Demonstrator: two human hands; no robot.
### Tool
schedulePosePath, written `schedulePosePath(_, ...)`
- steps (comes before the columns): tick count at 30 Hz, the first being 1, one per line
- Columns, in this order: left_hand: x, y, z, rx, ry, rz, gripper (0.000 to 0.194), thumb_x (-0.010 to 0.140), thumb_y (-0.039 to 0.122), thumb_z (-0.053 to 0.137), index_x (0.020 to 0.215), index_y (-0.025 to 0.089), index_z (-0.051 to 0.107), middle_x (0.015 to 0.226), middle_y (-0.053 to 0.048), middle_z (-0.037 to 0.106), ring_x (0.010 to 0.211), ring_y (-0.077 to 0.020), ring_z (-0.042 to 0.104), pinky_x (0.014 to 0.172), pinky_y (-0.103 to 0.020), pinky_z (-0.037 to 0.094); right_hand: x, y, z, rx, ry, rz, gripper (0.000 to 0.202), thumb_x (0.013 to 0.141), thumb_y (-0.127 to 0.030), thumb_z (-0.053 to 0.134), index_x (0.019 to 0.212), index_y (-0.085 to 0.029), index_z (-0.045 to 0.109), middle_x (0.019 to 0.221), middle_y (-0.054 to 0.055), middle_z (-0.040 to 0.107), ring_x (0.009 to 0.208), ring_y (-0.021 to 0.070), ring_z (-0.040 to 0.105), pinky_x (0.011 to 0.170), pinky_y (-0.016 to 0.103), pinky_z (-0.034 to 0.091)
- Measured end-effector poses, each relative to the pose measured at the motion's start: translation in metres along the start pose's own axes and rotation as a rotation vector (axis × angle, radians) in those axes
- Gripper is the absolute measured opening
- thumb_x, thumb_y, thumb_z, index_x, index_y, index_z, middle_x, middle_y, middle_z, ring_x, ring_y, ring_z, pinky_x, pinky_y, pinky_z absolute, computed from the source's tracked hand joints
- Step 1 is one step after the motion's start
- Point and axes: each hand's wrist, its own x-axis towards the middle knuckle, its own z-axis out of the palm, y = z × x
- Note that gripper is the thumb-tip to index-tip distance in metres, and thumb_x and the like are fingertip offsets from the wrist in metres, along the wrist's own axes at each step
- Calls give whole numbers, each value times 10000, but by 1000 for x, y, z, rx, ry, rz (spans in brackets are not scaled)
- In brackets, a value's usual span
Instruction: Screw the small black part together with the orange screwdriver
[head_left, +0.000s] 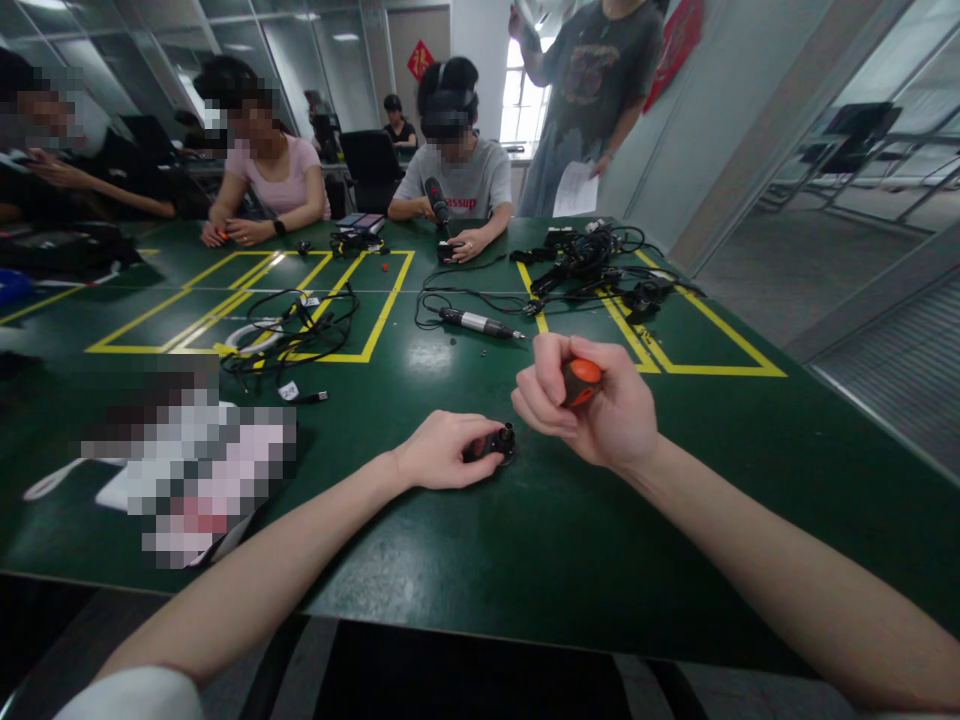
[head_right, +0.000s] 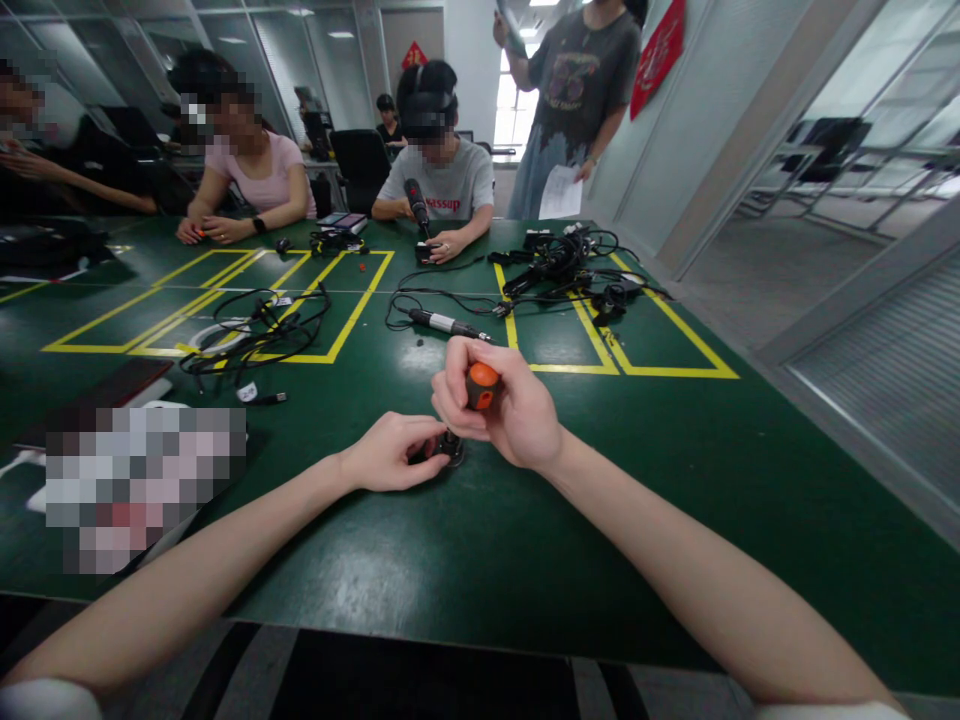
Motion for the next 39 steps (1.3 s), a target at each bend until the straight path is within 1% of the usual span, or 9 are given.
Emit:
schedulePosePath(7, 0, 1, -1, 1, -10, -9, 147, 936, 309, 629, 992, 192, 699, 705, 32, 634, 602, -113, 570, 626, -230, 416, 1, 2, 0, -7, 7, 22, 607, 1034, -624, 508, 586, -219, 455, 451, -85, 286, 388, 78, 190, 395, 227, 178)
schedulePosePath(11, 0, 2, -1, 15, -29, -10, 152, 944, 319, 621, 987, 194, 695, 721, 28, 643, 615, -117, 578, 630, -235, 423, -1, 3, -2, -24, 17, 19, 559, 971, -697, 542, 667, -234, 473, 451, -107, 260, 391, 83, 162, 411, 230, 197)
schedulePosePath(16, 0, 1, -1, 15, -29, -18, 174, 947, 321, 623, 1035, 196, 707, 732, 26, 660, 629, -120, 601, 642, -233, 438, -3, 2, -3, 8, 11, -18, 358, 953, -548, 596, 797, -245, 484, 481, -116, 304, 400, 88, 168, 439, 222, 218)
schedulePosePath(22, 0, 1, -1, 16, -30, -25, 267, 946, 318, 633, 1166, 196, 720, 729, 32, 662, 617, -114, 598, 642, -227, 453, -1, 1, -2, -53, 21, -18, 382, 984, -536, 594, 766, -227, 541, 502, -82, 396, 396, 102, 263, 405, 232, 233)
schedulePosePath(25, 0, 1, -1, 14, -26, -22, 287, 944, 315, 631, 1183, 186, 725, 727, 31, 660, 609, -113, 587, 637, -230, 443, 1, 2, -1, -61, 32, -11, 506, 1013, -581, 554, 665, -214, 545, 485, -70, 370, 397, 98, 261, 397, 239, 228)
schedulePosePath(28, 0, 1, -1, 19, -24, -25, 259, 937, 350, 664, 1122, 182, 730, 731, 26, 661, 627, -119, 594, 633, -232, 431, 1, 4, 1, -65, 46, 4, 584, 1007, -648, 534, 613, -217, 527, 471, -68, 337, 395, 97, 239, 389, 245, 194)
schedulePosePath(33, 2, 0, 0, 45, -49, -59, 260, 938, 426, 707, 1076, 206, 719, 742, 28, 660, 661, -126, 613, 635, -230, 416, -3, 1, 1, -120, -4, -3, 639, 930, -809, 500, 668, -229, 555, 474, -70, 343, 402, 111, 267, 408, 263, 230)
schedulePosePath(36, 2, 1, 0, 41, -63, -63, 240, 963, 422, 688, 1042, 196, 705, 720, 30, 653, 645, -125, 611, 628, -234, 413, -6, -8, -6, -205, -22, -84, 538, 914, -735, 615, 739, -228, 578, 510, -78, 375, 418, 106, 272, 432, 265, 252)
schedulePosePath(39, 2, 1, 1, 46, -59, -58, 231, 969, 423, 677, 996, 194, 685, 710, 33, 645, 631, -122, 605, 619, -237, 407, -6, -15, -17, -509, 52, -162, 400, 897, -531, 763, 732, -219, 577, 568, -65, 441, 492, 108, 341, 500, 264, 279)
